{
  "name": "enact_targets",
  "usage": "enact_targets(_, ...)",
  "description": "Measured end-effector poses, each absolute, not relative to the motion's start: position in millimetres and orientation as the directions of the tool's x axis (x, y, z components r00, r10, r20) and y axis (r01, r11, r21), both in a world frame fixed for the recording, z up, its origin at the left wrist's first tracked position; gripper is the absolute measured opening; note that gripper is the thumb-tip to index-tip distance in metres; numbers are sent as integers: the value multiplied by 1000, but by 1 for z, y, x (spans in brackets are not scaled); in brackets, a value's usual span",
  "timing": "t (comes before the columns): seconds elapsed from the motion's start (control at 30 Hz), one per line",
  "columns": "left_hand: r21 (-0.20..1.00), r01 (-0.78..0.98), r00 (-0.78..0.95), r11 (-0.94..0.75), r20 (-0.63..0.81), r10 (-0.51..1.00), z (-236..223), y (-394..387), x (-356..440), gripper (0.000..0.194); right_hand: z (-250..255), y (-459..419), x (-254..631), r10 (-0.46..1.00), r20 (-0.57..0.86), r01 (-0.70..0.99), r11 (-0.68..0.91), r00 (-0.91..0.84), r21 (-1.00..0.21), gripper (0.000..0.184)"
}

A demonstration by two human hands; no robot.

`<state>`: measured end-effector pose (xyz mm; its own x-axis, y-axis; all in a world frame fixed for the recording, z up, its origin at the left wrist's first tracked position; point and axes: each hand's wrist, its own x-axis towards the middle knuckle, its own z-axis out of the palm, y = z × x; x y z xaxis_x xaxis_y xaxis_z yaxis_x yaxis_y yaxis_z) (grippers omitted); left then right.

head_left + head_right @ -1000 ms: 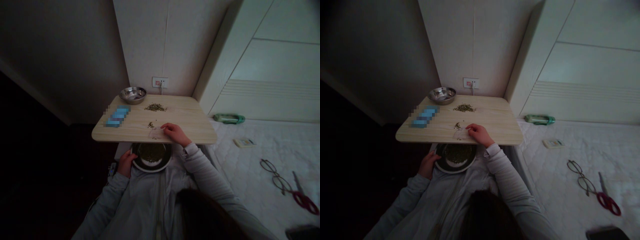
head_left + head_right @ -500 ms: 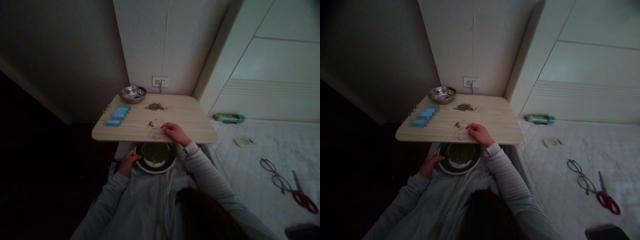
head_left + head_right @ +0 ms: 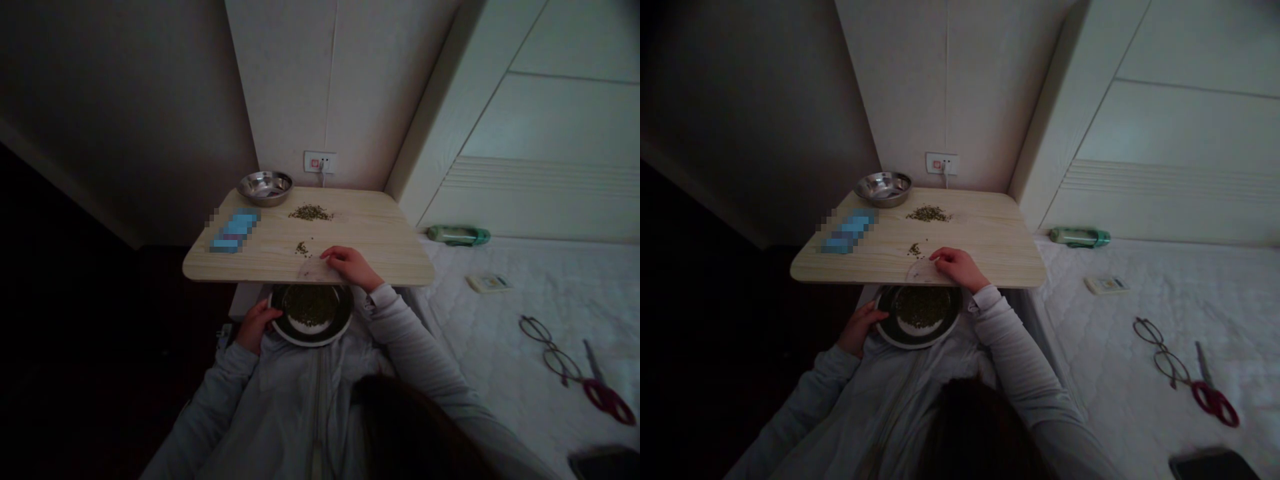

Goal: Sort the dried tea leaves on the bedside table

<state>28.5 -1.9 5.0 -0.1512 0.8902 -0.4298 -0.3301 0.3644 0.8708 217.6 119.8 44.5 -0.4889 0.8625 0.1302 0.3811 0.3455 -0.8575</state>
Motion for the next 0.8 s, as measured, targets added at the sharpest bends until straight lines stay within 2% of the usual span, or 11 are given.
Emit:
enact_targets(0.13, 874, -323, -169, 364, -432, 886, 7, -2, 29, 12, 42, 122, 217, 880, 183, 352, 356, -439, -866, 28)
enact_targets(0.27, 864, -345, -161, 367, -440, 884, 5, -2, 29, 16, 41, 123, 217, 890, 211, 394, 378, -404, -838, 28)
enact_targets(0.8, 857, -380, -166, 348, -433, 886, 6, -3, 29, 16, 45, 120, 218, 855, 131, 433, 379, -502, -818, 27)
